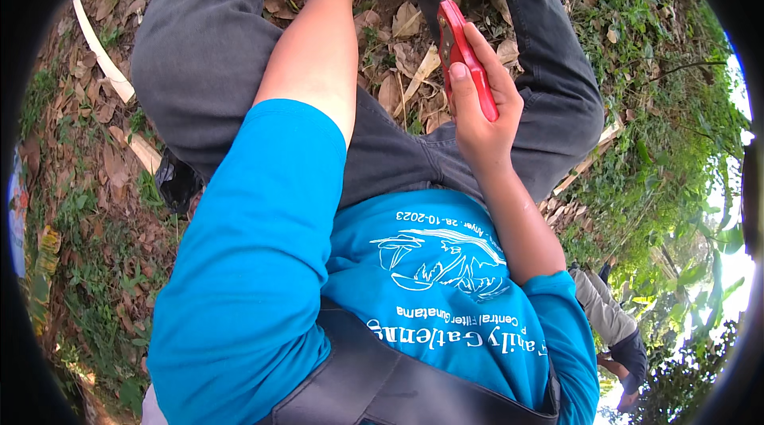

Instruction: The person sits on the ground and uses a red folding saw to cut a small rectangular block of light-colored wood. They hold the wood steady with their left hand and saw with their right hand, making multiple cuts to shape the block.

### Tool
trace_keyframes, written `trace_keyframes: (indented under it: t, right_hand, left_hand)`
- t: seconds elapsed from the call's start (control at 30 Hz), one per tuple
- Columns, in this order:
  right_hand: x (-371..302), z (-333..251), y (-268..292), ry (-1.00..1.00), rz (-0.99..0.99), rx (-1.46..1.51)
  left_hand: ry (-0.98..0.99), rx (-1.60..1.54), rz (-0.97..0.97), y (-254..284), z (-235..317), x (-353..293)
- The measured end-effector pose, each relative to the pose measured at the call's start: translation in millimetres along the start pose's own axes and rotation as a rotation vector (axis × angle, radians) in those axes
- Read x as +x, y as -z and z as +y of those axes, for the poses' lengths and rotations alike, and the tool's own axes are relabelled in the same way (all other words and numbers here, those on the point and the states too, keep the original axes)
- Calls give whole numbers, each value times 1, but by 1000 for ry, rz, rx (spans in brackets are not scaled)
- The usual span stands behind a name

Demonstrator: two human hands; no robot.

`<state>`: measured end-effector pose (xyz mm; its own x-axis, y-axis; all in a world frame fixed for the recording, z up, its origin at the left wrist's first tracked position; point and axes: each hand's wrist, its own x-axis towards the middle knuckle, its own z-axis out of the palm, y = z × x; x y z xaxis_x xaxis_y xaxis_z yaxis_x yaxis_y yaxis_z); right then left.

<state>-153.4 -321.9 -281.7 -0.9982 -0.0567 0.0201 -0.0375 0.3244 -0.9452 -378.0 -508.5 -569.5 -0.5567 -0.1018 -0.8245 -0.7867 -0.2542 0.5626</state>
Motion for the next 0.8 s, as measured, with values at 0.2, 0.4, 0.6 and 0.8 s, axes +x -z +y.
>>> trace_keyframes:
  t: [0.2, 0.4, 0.6, 0.8]
  right_hand:
    - [11, 7, -8, -141, -24, 88]
    - [-3, 13, -1, -121, -49, -49]
    - [-30, -13, 21, -171, -69, -46]
    - [-27, -18, 12, -137, -90, -84]
  left_hand:
    - [78, 77, 32, -1, 5, -10]
    - [3, 43, -19, 2, 2, -1]
    - [26, 42, -19, 1, 2, 1]
    - [60, 66, 37, -4, 7, -9]
